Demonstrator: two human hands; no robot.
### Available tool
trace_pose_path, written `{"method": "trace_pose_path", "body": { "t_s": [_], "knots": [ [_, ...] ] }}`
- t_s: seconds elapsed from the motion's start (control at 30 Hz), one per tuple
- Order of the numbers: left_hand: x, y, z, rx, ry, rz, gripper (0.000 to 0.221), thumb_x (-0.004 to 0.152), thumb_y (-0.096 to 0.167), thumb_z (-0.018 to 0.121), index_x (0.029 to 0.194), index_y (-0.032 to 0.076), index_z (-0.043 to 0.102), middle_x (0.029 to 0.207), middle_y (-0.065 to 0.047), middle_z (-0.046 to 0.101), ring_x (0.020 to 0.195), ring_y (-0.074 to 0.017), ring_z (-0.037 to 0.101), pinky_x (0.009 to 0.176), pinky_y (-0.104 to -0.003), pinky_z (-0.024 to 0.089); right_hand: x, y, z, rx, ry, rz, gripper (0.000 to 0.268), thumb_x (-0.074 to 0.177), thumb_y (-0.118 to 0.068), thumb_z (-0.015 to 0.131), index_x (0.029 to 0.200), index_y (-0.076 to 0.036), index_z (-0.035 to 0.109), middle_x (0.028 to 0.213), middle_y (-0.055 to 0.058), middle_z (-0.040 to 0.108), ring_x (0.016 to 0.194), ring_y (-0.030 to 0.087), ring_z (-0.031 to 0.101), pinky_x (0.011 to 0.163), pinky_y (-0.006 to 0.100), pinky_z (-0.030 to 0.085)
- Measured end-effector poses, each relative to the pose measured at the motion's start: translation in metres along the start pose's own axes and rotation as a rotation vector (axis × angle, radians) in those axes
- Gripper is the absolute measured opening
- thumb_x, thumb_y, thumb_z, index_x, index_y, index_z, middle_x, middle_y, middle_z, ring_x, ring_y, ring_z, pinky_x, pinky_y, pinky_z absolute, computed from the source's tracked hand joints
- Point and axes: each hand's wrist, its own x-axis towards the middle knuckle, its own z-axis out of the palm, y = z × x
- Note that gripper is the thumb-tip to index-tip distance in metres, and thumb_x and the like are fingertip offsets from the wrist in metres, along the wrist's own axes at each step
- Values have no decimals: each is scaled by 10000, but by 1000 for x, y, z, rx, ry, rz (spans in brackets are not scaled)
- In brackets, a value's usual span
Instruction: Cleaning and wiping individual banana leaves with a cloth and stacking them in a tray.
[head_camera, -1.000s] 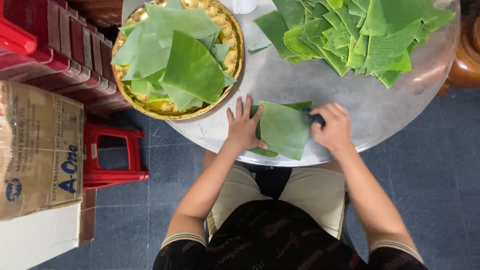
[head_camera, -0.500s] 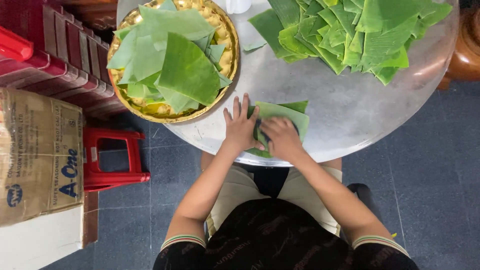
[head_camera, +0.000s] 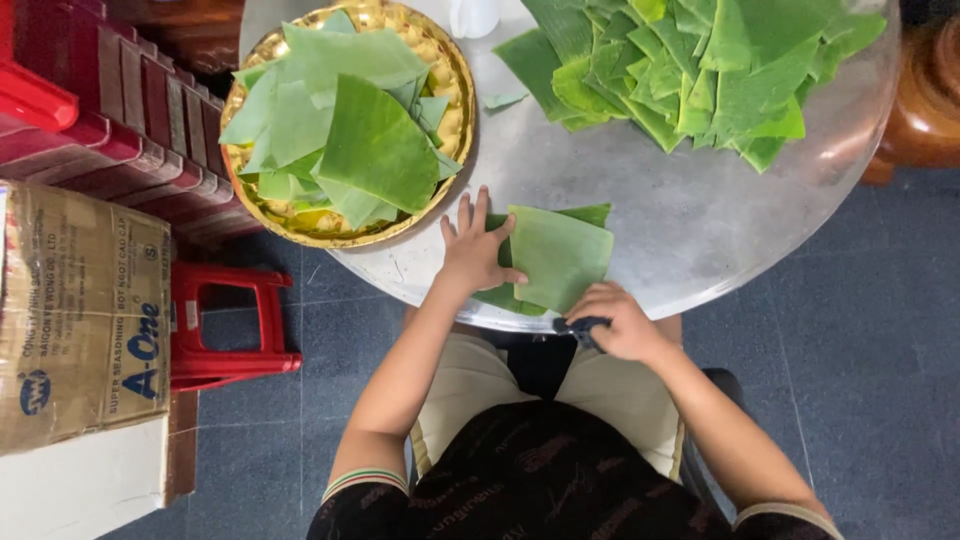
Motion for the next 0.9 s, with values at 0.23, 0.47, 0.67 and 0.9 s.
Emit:
{"method": "trace_pose_path", "body": {
  "t_s": [0.23,0.47,0.67,0.9],
  "knots": [
    [16,0,10,46,52,-22,702,815,315,835,1460,251,566,1701,-177,-5,1530,-444,21,1150,-674,101,92,1,21,-221,358,-42,588,668,84,571,1191,-100,767,1197,113,709,1119,368,654,947,502,498],
    [17,-4,8,59,81,-65,541,879,122,697,1378,323,641,1710,-151,14,1542,-425,34,1150,-674,131,75,17,70,-810,52,82,618,854,-154,599,1468,-103,543,1448,117,538,1420,323,415,1146,543,300],
    [27,-1,16,-26,190,-47,355,925,233,674,1276,261,721,1690,-186,128,1524,-443,133,1141,-690,159,23,10,44,-651,-4,-122,464,946,-251,445,1345,-120,642,1420,83,603,1389,305,480,1123,528,333],
    [31,2,24,21,242,-62,394,883,367,755,1256,241,732,1665,-190,195,1504,-422,200,1142,-683,184,5,33,-12,-930,176,192,601,740,-278,660,1333,-181,684,1336,32,648,1302,278,554,1014,480,413]
  ]
}}
